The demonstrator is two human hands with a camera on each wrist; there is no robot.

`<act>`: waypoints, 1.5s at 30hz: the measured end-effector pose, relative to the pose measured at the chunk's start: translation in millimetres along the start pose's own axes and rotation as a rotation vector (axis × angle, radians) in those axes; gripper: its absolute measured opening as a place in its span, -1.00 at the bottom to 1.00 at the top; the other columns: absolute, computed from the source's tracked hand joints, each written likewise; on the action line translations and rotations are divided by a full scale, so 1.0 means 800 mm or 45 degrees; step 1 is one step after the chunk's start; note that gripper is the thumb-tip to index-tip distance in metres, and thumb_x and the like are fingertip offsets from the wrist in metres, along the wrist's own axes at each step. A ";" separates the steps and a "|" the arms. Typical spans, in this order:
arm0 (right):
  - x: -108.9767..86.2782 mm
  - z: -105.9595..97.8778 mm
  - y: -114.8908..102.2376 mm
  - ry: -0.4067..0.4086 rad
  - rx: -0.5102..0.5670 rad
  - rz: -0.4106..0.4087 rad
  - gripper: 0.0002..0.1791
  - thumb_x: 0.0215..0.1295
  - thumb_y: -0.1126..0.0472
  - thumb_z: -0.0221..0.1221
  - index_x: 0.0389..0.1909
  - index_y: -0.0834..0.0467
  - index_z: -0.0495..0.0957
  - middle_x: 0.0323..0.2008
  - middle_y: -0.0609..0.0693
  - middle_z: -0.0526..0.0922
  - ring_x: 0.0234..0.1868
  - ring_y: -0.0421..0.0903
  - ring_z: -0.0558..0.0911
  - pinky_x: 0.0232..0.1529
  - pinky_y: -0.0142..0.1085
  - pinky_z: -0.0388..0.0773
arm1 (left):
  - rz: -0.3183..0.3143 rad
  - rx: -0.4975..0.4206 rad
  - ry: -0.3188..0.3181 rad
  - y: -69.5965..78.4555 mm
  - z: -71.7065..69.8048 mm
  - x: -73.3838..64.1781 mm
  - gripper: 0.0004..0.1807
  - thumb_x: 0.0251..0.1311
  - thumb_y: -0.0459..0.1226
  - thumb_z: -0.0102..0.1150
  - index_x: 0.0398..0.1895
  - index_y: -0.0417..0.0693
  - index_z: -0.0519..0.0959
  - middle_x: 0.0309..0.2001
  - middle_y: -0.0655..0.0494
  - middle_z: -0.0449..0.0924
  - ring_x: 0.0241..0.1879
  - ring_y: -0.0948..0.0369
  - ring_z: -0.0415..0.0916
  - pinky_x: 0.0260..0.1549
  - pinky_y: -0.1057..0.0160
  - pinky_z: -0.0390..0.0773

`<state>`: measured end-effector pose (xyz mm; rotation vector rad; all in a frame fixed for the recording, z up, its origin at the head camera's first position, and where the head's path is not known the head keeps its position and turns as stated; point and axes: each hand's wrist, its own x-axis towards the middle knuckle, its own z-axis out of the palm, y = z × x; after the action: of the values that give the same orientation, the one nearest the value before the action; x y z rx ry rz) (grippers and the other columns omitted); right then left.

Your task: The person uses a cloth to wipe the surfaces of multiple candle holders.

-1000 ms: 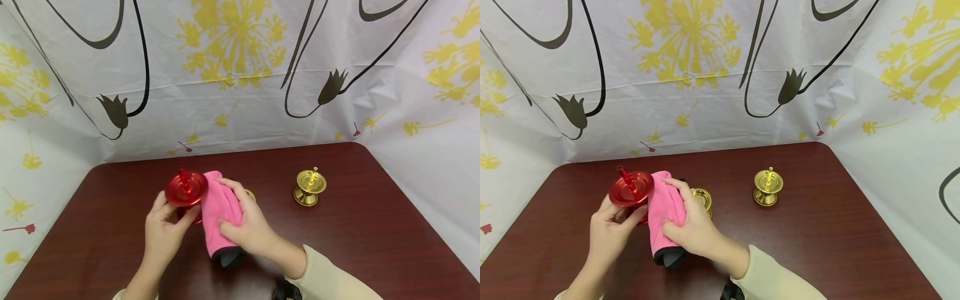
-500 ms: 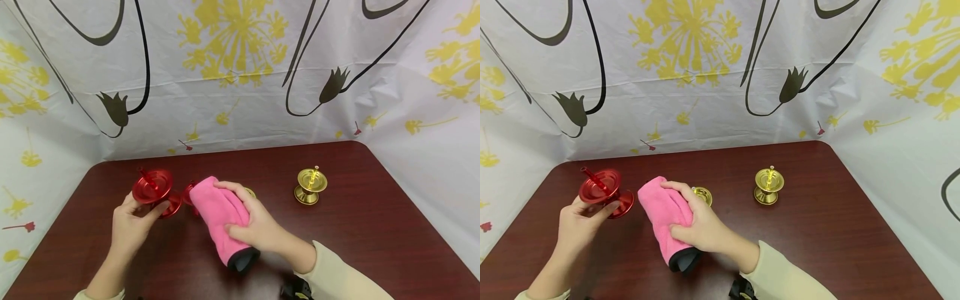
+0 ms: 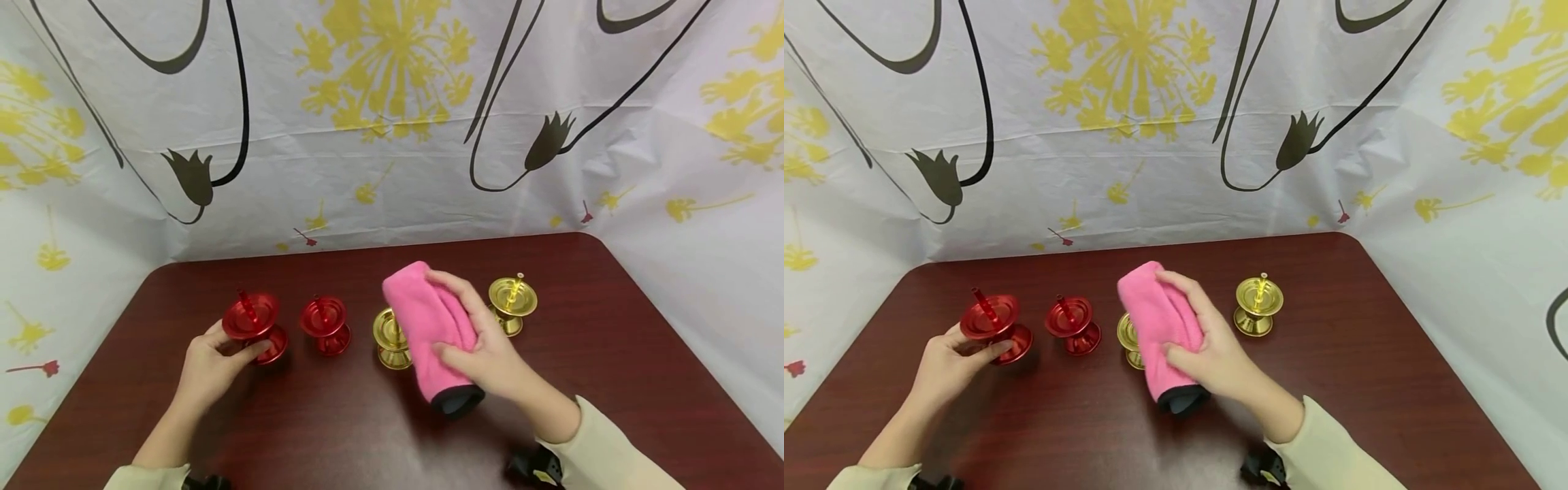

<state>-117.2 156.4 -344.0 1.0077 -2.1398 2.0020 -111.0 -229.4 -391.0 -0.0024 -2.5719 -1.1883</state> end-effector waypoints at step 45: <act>-0.062 -0.116 -0.011 0.467 -0.149 0.001 -0.17 -0.05 0.76 0.10 0.36 0.39 0.22 0.13 0.01 0.45 -0.10 -0.18 0.52 -0.30 -0.51 0.61 | -0.233 0.146 -0.285 -0.086 -0.043 -0.007 -0.37 0.08 -0.09 0.47 0.17 -0.22 0.56 0.08 -0.24 0.64 -0.21 0.75 0.31 -0.22 0.46 0.48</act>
<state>-110.6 261.9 -343.3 0.5697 -2.0264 1.8606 -105.4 -299.6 -422.8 0.1361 -2.8867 -1.1587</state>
